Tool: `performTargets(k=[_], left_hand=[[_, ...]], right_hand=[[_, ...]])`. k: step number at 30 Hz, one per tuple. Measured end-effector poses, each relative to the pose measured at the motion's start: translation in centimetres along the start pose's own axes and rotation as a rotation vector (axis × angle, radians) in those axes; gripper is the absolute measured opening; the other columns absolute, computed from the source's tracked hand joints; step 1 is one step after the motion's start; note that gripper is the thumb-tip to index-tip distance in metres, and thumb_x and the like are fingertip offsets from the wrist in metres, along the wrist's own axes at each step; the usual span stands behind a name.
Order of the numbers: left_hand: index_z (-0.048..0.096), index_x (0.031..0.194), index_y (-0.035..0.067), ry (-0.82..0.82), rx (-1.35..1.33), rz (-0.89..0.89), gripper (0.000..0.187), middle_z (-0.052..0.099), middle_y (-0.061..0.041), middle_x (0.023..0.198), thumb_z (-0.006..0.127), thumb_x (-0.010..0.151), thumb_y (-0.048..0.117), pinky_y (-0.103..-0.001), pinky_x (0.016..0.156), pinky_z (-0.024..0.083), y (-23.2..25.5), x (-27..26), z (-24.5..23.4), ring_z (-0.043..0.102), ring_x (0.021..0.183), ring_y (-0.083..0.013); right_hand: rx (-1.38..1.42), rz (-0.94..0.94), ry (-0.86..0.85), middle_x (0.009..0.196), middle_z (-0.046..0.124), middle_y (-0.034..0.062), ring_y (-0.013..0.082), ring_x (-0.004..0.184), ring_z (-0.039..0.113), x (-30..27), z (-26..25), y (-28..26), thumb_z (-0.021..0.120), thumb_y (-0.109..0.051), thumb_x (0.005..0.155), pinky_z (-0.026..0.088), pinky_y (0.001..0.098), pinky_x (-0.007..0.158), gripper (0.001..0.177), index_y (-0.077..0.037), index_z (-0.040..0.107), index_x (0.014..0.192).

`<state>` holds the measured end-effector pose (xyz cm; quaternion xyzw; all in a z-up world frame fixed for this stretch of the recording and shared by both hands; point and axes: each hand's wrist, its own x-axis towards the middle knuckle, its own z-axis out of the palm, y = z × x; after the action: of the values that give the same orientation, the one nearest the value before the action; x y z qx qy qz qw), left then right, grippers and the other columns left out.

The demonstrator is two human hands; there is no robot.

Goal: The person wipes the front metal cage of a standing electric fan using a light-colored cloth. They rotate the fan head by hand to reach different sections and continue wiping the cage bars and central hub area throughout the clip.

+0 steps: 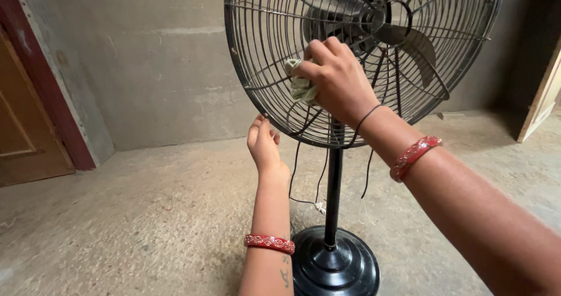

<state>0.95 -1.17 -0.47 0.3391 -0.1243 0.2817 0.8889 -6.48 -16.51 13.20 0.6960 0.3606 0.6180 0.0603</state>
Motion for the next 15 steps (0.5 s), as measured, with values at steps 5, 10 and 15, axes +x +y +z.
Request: performTargets(k=[5, 10, 15], left_hand=[[0.068, 0.112, 0.008, -0.008, -0.002, -0.003, 0.020, 0.058, 0.008, 0.095, 0.059, 0.095, 0.014, -0.023, 0.064, 0.036, 0.2, 0.0, 0.0, 0.041, 0.073, -0.0041], [0.068, 0.114, 0.011, 0.010, 0.023, -0.044, 0.022, 0.058, 0.009, 0.097, 0.058, 0.095, 0.016, -0.024, 0.069, 0.039, 0.5, -0.1, -0.1, 0.043, 0.076, -0.0045], [0.068, 0.117, 0.015, 0.022, 0.060, -0.096, 0.025, 0.059, 0.010, 0.098, 0.056, 0.095, 0.019, -0.025, 0.073, 0.040, 0.8, -0.4, -0.2, 0.044, 0.080, -0.0050]], right_hand=[[-0.041, 0.020, 0.036, 0.105, 0.060, 0.0064, 0.0279, 0.101, 0.055, -1.0, -1.1, 2.0, 0.079, -0.002, 0.075, 0.051, 0.0391, 0.088, 0.028, -0.017, 0.077, 0.099], [0.008, 0.122, 0.097, 0.109, 0.061, 0.0056, 0.0279, 0.101, 0.056, -1.9, -1.4, 3.3, 0.084, -0.003, 0.077, 0.051, 0.0400, 0.088, 0.023, -0.011, 0.074, 0.096], [0.063, 0.216, 0.087, 0.106, 0.061, 0.0074, 0.0301, 0.098, 0.056, -2.1, -1.4, 3.4, 0.084, -0.002, 0.069, 0.052, 0.0400, 0.088, 0.033, -0.010, 0.077, 0.100]])
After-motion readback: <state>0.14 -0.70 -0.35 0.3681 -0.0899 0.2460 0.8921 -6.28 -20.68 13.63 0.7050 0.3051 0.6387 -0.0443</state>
